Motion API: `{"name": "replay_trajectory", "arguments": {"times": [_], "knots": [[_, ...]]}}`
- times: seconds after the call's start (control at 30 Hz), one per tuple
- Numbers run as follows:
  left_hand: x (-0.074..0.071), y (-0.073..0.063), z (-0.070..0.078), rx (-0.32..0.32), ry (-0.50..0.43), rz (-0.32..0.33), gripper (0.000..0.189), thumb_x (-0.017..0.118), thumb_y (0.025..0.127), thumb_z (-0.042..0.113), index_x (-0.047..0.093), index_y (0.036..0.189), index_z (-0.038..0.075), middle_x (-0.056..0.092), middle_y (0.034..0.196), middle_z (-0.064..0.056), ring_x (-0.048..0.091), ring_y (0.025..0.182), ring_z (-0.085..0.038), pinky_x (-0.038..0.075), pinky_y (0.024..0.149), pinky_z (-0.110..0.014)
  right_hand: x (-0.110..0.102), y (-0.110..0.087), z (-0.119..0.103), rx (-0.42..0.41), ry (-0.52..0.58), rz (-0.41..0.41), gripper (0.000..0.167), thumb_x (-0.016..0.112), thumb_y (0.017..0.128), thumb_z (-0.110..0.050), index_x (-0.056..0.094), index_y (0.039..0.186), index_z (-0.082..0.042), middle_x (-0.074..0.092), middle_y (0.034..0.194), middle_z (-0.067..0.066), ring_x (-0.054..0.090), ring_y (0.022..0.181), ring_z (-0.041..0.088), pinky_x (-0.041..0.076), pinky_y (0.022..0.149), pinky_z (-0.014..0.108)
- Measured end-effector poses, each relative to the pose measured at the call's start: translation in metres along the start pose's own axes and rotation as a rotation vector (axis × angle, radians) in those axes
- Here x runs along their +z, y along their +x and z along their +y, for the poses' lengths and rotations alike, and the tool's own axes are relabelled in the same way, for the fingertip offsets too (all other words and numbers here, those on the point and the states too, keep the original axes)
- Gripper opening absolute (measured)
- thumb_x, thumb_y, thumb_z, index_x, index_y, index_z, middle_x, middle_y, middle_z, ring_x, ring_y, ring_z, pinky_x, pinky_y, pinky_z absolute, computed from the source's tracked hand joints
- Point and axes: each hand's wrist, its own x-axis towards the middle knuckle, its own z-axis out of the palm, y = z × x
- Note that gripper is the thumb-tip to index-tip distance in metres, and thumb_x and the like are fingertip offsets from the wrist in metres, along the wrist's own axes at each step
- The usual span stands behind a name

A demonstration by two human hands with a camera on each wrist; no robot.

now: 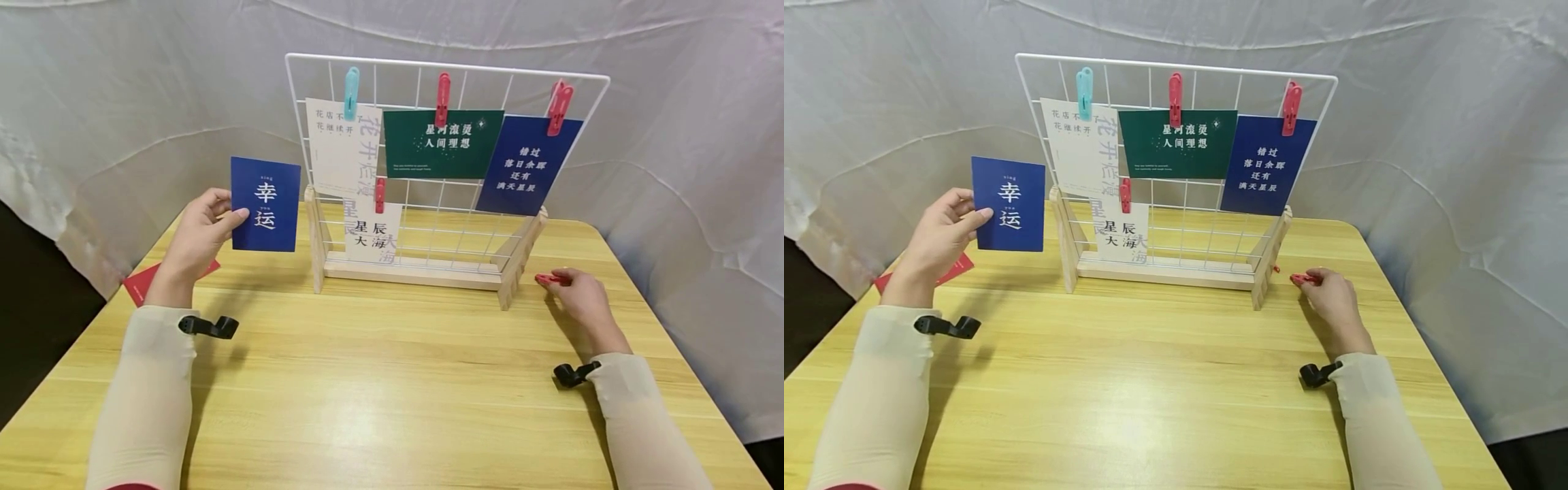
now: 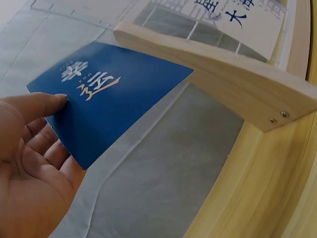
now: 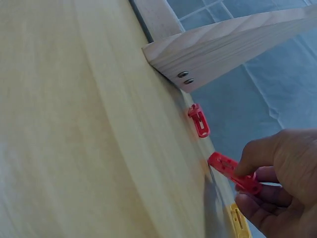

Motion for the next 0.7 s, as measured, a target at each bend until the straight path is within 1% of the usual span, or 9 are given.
{"name": "replay_trajectory", "arguments": {"times": [0.1, 0.17, 0.23, 0.33, 0.43, 0.5, 0.57, 0.7], "knots": [[0.004, -0.001, 0.002, 0.04, -0.072, -0.029, 0.025, 0.063, 0.095, 0.012, 0.056, 0.118, 0.004, 0.067, 0.107, -0.004, 0.068, 0.09, -0.015, 0.054, 0.077, -0.022, -0.003, 0.001, 0.0, -0.007, 0.004, -0.015, 0.045, 0.057, 0.097, -0.019, 0.052, 0.135, 0.006, 0.06, 0.116, 0.031, 0.055, 0.103, 0.045, 0.043, 0.086, 0.056], [0.006, -0.002, 0.002, 0.06, -0.131, -0.051, 0.025, 0.063, 0.095, 0.01, 0.057, 0.118, 0.003, 0.067, 0.108, -0.006, 0.068, 0.092, -0.017, 0.055, 0.078, -0.024, -0.005, 0.001, -0.001, -0.009, 0.005, -0.013, 0.045, 0.059, 0.095, -0.014, 0.052, 0.134, 0.006, 0.06, 0.115, 0.031, 0.056, 0.102, 0.044, 0.044, 0.085, 0.055], [0.009, -0.003, 0.003, 0.079, -0.17, -0.075, 0.023, 0.062, 0.095, 0.008, 0.057, 0.117, 0.003, 0.067, 0.109, -0.007, 0.068, 0.093, -0.017, 0.055, 0.079, -0.025, -0.006, 0.001, -0.002, -0.012, 0.004, -0.006, 0.044, 0.059, 0.093, -0.011, 0.053, 0.133, 0.007, 0.061, 0.113, 0.029, 0.056, 0.099, 0.043, 0.044, 0.083, 0.054], [0.012, -0.004, 0.004, 0.113, -0.211, -0.113, 0.018, 0.059, 0.097, 0.005, 0.057, 0.114, 0.002, 0.067, 0.11, -0.007, 0.067, 0.095, -0.018, 0.054, 0.081, -0.026, -0.008, 0.0, -0.003, -0.028, 0.009, 0.022, 0.042, 0.058, 0.091, -0.008, 0.055, 0.13, 0.006, 0.062, 0.111, 0.028, 0.057, 0.096, 0.04, 0.046, 0.079, 0.049], [0.016, -0.005, 0.006, 0.151, -0.242, -0.147, 0.013, 0.057, 0.097, 0.002, 0.056, 0.111, 0.001, 0.068, 0.11, -0.007, 0.067, 0.095, -0.019, 0.054, 0.082, -0.027, -0.009, -0.001, -0.004, -0.057, 0.019, 0.062, 0.039, 0.057, 0.092, -0.007, 0.057, 0.129, 0.005, 0.063, 0.111, 0.028, 0.059, 0.096, 0.039, 0.046, 0.074, 0.042], [0.019, -0.005, 0.008, 0.167, -0.25, -0.164, 0.012, 0.056, 0.098, 0.001, 0.056, 0.11, 0.001, 0.069, 0.11, -0.007, 0.068, 0.095, -0.02, 0.054, 0.082, -0.028, -0.011, -0.002, -0.004, -0.073, 0.026, 0.084, 0.038, 0.057, 0.093, -0.008, 0.058, 0.129, 0.004, 0.064, 0.112, 0.028, 0.059, 0.097, 0.039, 0.046, 0.072, 0.04], [0.024, -0.006, 0.011, 0.171, -0.235, -0.17, 0.011, 0.056, 0.098, 0.001, 0.056, 0.109, 0.001, 0.069, 0.109, -0.007, 0.068, 0.095, -0.019, 0.054, 0.082, -0.027, -0.013, -0.003, -0.006, -0.082, 0.031, 0.101, 0.038, 0.057, 0.095, -0.011, 0.057, 0.13, 0.004, 0.064, 0.113, 0.028, 0.059, 0.098, 0.039, 0.045, 0.073, 0.039], [0.035, -0.007, 0.015, 0.158, -0.158, -0.157, 0.011, 0.058, 0.098, 0.007, 0.058, 0.108, 0.002, 0.069, 0.106, -0.005, 0.068, 0.094, -0.017, 0.054, 0.081, -0.025, -0.018, -0.005, -0.01, -0.09, 0.038, 0.127, 0.04, 0.06, 0.097, -0.016, 0.056, 0.13, 0.004, 0.063, 0.113, 0.028, 0.059, 0.097, 0.04, 0.044, 0.075, 0.043]]}}
